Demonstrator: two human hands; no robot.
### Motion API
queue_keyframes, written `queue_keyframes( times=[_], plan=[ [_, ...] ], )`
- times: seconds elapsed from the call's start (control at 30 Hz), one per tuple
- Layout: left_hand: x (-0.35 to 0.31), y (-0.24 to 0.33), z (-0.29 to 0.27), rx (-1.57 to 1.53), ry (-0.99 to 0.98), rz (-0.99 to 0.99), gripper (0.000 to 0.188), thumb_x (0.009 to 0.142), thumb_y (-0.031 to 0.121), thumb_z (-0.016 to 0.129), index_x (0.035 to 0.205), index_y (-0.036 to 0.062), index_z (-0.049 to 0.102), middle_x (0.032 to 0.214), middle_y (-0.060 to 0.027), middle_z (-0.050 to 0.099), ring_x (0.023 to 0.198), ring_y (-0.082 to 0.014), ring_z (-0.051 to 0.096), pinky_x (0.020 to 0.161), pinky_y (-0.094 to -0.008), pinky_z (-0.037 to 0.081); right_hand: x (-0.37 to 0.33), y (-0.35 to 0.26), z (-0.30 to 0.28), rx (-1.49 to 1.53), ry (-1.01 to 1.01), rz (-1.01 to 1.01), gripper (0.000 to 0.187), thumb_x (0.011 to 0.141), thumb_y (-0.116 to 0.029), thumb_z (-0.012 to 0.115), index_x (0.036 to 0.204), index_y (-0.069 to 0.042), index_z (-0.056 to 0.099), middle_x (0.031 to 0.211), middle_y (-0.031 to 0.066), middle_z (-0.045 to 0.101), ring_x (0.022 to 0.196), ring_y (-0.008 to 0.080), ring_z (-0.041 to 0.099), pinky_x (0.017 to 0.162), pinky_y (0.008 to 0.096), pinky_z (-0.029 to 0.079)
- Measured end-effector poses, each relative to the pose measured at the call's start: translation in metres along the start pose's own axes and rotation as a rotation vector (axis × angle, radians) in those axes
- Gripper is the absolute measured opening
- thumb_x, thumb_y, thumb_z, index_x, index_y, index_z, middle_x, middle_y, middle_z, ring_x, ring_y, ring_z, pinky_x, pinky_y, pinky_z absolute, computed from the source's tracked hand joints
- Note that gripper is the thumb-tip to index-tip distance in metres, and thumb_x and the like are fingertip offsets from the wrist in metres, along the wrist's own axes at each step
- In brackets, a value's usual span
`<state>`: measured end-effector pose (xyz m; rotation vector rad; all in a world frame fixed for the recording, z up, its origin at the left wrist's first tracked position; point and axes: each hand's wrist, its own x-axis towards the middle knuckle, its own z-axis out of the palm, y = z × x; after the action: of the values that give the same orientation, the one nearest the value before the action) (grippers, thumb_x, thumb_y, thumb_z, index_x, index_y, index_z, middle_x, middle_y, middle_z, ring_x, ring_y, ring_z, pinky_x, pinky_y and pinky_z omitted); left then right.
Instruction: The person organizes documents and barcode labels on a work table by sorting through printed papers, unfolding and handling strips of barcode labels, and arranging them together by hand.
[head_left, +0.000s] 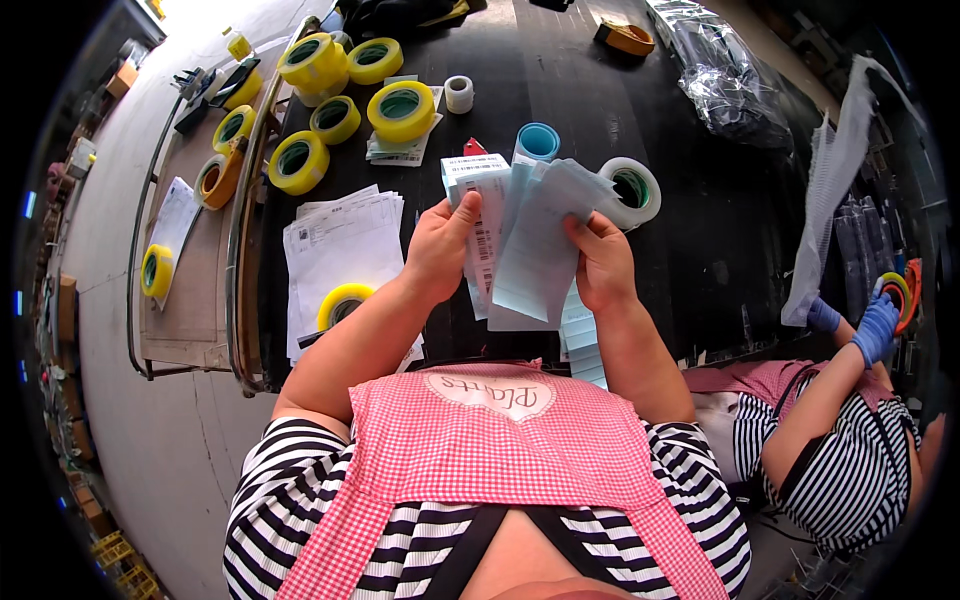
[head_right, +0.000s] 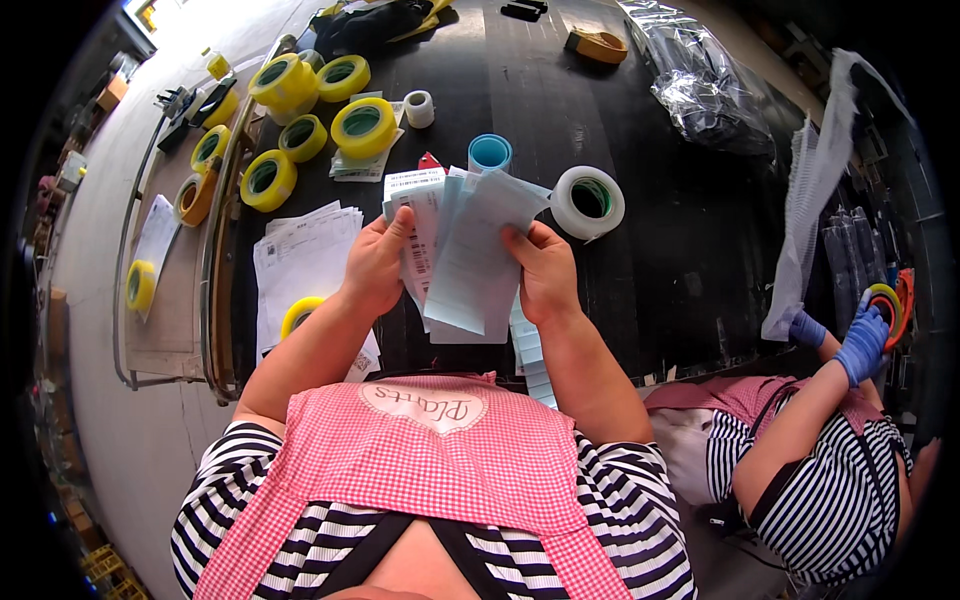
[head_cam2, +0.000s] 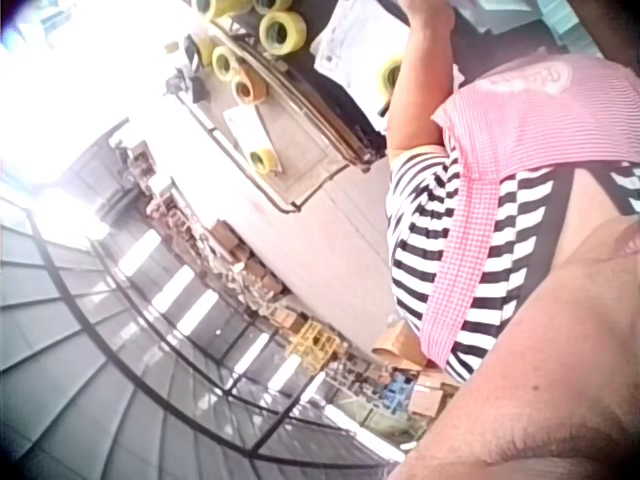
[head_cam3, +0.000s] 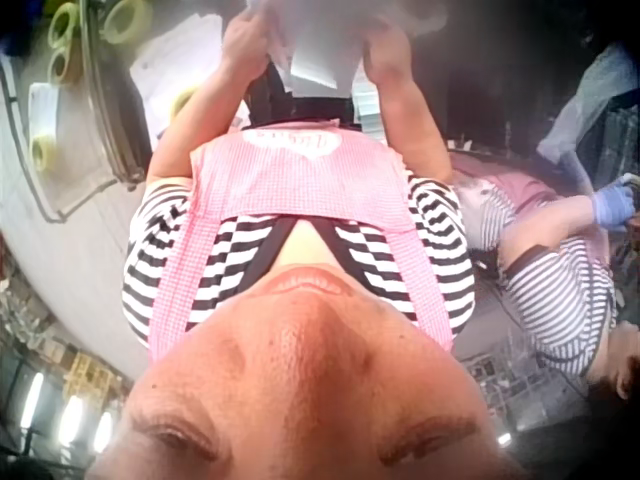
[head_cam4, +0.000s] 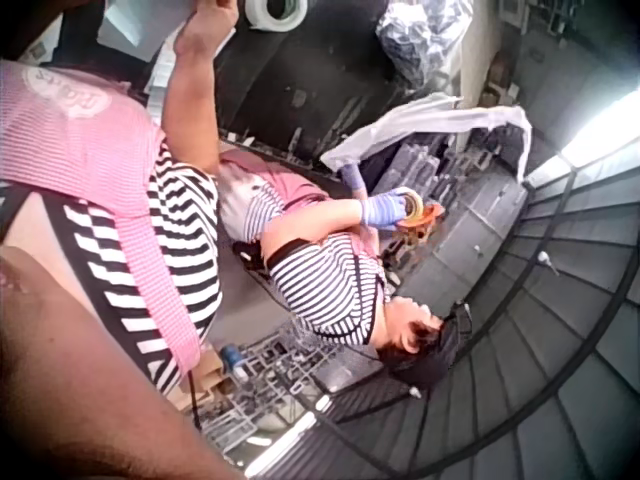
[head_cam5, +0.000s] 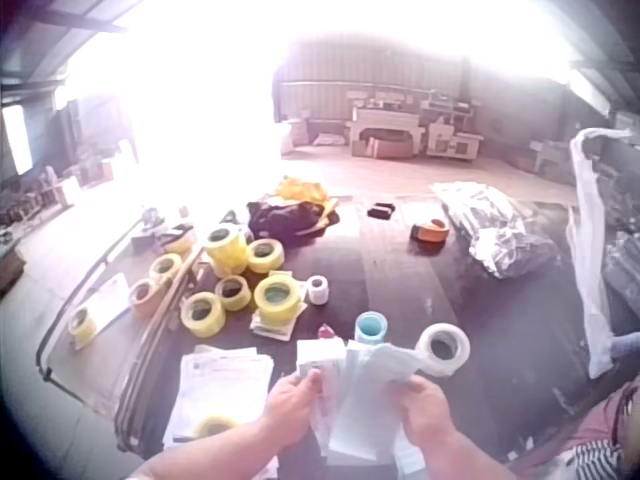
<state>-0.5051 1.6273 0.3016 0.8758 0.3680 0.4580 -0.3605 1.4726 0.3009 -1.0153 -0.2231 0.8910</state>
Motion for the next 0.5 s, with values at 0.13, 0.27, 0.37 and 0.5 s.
queue_keyframes(
  times=[0.13, 0.27, 0.37, 0.5],
  plan=[
    [-0.001, -0.006, -0.004, 0.104, 0.004, 0.021, 0.039, 0.096, 0.036, 0.056, 0.112, 0.0014, 0.061, 0.097, -0.0046, 0.066, 0.084, -0.0112, 0.062, 0.075, -0.0266, 0.052, -0.002, 0.001, 0.008, -0.057, 0.048, -0.047, 0.02, 0.086, -0.009, 0.07, 0.102, 0.002, 0.064, 0.094, 0.0068, 0.068, 0.082, 0.0134, 0.064, 0.076, 0.0275, 0.051],
    [-0.005, -0.005, -0.001, 0.148, -0.01, 0.039, 0.04, 0.094, 0.036, 0.06, 0.111, 0.0, 0.061, 0.097, -0.004, 0.066, 0.085, -0.0103, 0.061, 0.075, -0.0255, 0.05, -0.004, 0.004, 0.01, -0.079, 0.048, -0.075, 0.024, 0.083, -0.01, 0.074, 0.102, 0.001, 0.064, 0.094, 0.0073, 0.068, 0.083, 0.0138, 0.064, 0.076, 0.0281, 0.052],
    [-0.006, -0.004, -0.001, 0.17, -0.008, 0.02, 0.041, 0.093, 0.036, 0.061, 0.111, -0.001, 0.061, 0.098, -0.0049, 0.066, 0.085, -0.0107, 0.061, 0.076, -0.0257, 0.05, -0.009, 0.003, 0.021, -0.195, 0.074, -0.127, 0.03, 0.078, -0.01, 0.078, 0.102, 0.0, 0.063, 0.094, 0.0078, 0.068, 0.083, 0.0145, 0.065, 0.077, 0.0286, 0.052],
    [-0.007, -0.005, 0.0, 0.153, -0.007, -0.001, 0.041, 0.093, 0.035, 0.062, 0.11, -0.0014, 0.061, 0.098, -0.006, 0.066, 0.086, -0.0112, 0.061, 0.075, -0.0262, 0.051, -0.011, 0.005, 0.021, -0.279, 0.024, -0.129, 0.035, 0.074, -0.008, 0.081, 0.103, -0.002, 0.064, 0.095, 0.0072, 0.068, 0.083, 0.0148, 0.065, 0.078, 0.0291, 0.053]
  ],
)
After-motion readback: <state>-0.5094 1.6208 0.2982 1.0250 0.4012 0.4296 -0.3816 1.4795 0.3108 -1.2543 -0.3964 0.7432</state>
